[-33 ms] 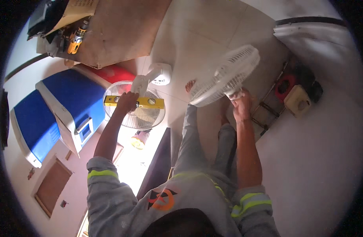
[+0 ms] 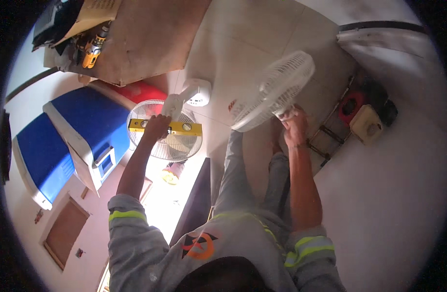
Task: The person holds a yellow spirit level against a white wall and marks a horizontal line along its upper edge using a pencil.
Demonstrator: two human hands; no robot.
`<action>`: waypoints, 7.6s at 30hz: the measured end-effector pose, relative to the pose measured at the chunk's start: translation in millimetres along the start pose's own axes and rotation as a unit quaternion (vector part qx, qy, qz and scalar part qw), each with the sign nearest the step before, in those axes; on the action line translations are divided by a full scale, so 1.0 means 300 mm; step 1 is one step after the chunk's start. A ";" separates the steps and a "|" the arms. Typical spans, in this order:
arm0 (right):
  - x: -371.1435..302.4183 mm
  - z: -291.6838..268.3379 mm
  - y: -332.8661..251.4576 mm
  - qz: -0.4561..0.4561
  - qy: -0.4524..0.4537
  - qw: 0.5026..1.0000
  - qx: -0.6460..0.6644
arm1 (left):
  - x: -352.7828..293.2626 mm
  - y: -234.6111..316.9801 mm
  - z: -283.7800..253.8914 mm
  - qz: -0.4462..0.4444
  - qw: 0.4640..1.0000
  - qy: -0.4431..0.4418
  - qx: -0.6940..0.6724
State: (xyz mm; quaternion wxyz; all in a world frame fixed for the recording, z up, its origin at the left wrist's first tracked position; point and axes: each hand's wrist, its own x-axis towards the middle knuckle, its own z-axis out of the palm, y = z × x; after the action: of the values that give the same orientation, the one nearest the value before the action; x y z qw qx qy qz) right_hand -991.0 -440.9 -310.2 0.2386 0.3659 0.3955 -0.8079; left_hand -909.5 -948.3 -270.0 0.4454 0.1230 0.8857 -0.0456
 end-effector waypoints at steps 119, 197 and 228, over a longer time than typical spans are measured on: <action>-1.751 -1.654 -0.933 -0.638 0.755 -0.001 -0.150 | -0.214 3.879 -1.199 0.784 0.072 0.584 -0.199; -1.756 -1.620 -0.962 -0.638 0.756 0.138 -0.052 | -0.176 3.979 -1.142 0.730 0.122 0.568 -0.359; -1.805 -1.657 -0.960 -0.591 0.788 0.106 -0.135 | -0.101 3.811 -1.390 0.799 0.065 0.560 -0.211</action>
State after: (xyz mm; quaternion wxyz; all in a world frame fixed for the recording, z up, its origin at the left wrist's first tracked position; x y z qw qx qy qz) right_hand -650.6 180.8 37.6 -0.7148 0.4097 0.5550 0.1151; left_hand -920.8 229.8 36.9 -0.4042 0.6467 0.2187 0.6087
